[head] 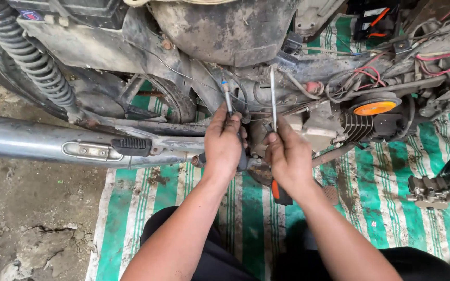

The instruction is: The person is using hand tools to remove or adjust various components and wiring around a motorcycle engine.

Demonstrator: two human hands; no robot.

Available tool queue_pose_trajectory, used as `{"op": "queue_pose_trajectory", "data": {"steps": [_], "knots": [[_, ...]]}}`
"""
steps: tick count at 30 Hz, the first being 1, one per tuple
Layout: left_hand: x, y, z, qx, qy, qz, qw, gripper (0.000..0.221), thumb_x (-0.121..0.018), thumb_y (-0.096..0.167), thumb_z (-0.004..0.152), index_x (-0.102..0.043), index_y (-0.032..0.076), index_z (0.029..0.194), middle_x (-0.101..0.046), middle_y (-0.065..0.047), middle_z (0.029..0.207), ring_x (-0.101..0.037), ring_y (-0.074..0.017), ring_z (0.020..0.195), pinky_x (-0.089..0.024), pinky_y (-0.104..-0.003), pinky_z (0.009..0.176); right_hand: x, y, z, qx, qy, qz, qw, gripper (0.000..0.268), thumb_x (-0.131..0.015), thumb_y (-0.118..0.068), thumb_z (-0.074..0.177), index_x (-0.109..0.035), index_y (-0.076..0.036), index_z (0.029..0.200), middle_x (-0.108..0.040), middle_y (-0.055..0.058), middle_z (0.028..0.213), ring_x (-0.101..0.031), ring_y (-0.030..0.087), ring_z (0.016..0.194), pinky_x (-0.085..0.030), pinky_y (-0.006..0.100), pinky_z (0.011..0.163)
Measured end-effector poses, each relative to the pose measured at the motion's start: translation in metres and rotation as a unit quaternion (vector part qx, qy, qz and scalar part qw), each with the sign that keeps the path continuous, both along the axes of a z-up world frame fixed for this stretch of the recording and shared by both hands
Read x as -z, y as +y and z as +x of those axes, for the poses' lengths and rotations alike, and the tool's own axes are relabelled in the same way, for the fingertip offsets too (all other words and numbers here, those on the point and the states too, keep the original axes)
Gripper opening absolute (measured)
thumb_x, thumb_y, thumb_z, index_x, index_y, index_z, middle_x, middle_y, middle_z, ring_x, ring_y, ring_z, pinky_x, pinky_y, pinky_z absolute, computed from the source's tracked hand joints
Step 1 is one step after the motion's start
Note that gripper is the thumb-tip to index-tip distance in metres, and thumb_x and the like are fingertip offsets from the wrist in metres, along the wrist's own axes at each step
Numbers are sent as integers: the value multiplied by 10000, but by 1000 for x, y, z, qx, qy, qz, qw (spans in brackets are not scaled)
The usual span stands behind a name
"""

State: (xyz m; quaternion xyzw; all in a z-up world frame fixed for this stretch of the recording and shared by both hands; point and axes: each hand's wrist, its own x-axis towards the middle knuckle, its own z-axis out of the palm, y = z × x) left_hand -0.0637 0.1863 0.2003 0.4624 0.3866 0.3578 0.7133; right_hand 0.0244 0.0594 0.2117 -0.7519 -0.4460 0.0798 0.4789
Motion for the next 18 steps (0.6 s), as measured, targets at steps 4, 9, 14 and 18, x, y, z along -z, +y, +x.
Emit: {"op": "queue_pose_trajectory", "data": {"steps": [4, 9, 14, 18], "knots": [[0, 3, -7, -30, -19, 4, 999, 497, -565, 142, 1141, -530, -39, 1602, -669, -151, 721, -649, -208, 574, -569, -316, 513, 45, 18, 10, 11, 16, 14, 1000, 370, -524, -43, 1128, -638, 106, 1447, -809, 175, 828, -768, 288, 574, -597, 459, 537], [-5, 5, -7, -34, -27, 5, 999, 526, -585, 158, 1140, -516, -40, 1623, -684, -178, 752, -652, -217, 592, -560, -336, 517, 36, 28, -8, 27, 20, 58, 998, 372, -499, -61, 1145, -640, 125, 1435, -776, 121, 697, -774, 297, 567, -615, 462, 589], [-7, 0, -18, 14, -6, 33, 999, 559, -524, 156, 1169, -407, -65, 1669, -703, -220, 1115, -678, -205, 865, -633, -384, 679, 21, 25, -26, 49, 34, 40, 997, 328, -502, -106, 1161, -711, 78, 1333, -747, 78, 615, -768, 273, 568, -616, 473, 670], [-13, 5, -24, 31, 6, 59, 998, 590, -518, 184, 1176, -357, -60, 1688, -670, -213, 1194, -681, -217, 961, -659, -398, 758, 25, 33, -21, 37, 70, 10, 997, 299, -536, -143, 1148, -808, -47, 1070, -711, 45, 532, -721, 247, 530, -601, 399, 637]]}}
